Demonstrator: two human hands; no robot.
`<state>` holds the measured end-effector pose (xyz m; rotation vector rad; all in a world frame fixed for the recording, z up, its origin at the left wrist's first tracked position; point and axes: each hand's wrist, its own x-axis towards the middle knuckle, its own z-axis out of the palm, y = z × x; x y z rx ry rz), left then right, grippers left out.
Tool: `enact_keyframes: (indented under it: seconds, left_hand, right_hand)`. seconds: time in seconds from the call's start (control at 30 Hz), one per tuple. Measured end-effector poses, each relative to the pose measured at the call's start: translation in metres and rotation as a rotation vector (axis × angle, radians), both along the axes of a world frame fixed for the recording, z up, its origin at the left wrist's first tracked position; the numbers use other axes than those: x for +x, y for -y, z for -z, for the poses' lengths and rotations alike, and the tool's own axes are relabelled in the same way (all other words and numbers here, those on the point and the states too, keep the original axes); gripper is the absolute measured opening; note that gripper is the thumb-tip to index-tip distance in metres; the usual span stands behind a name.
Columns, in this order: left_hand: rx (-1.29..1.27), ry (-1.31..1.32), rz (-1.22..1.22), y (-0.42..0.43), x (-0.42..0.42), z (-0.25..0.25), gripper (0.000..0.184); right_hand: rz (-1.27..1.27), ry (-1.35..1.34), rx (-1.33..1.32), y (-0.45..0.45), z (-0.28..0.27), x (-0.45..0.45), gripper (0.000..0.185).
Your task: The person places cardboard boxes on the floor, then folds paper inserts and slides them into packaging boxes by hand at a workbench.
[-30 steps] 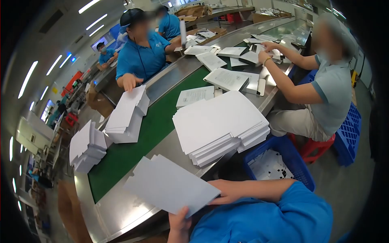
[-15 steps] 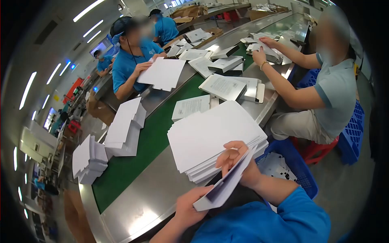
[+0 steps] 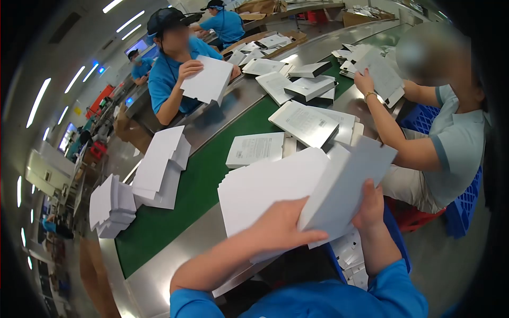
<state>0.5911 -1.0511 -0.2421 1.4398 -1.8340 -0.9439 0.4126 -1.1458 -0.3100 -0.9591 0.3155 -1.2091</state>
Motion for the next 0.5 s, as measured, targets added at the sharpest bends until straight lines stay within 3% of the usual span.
enact_keyframes:
  seconds: [0.07,0.1,0.23,0.3,0.37,0.43,0.5]
  left_hand:
    - [-0.021,0.052,0.000,0.038,0.035,0.007,0.038]
    - [0.010,-0.051,-0.053,0.067,0.059,0.013,0.037]
    - [-0.209,0.527,-0.375,0.153,0.138,0.055,0.043]
    - [-0.272,0.678,-0.386,0.176,0.169,0.106,0.044]
    - [-0.343,0.832,-0.394,0.184,0.176,0.109,0.046]
    - [0.236,0.806,-0.258,0.179,0.160,0.074,0.051]
    - [0.275,0.825,-0.258,0.169,0.159,0.064,0.050]
  right_hand:
    - [-0.031,-0.015,0.130,0.006,-0.001,0.006,0.047]
    - [-0.063,-0.026,0.254,0.009,0.000,0.009,0.047]
    - [-0.019,-0.052,0.471,0.015,0.010,0.014,0.045]
    - [-0.023,0.001,0.475,0.014,0.012,0.012,0.047]
    - [-0.021,0.006,0.469,0.014,0.012,0.013,0.047]
    - [-0.018,0.004,0.461,0.015,0.011,0.013,0.046]
    - [-0.038,0.011,0.449,0.013,0.010,0.012,0.047]
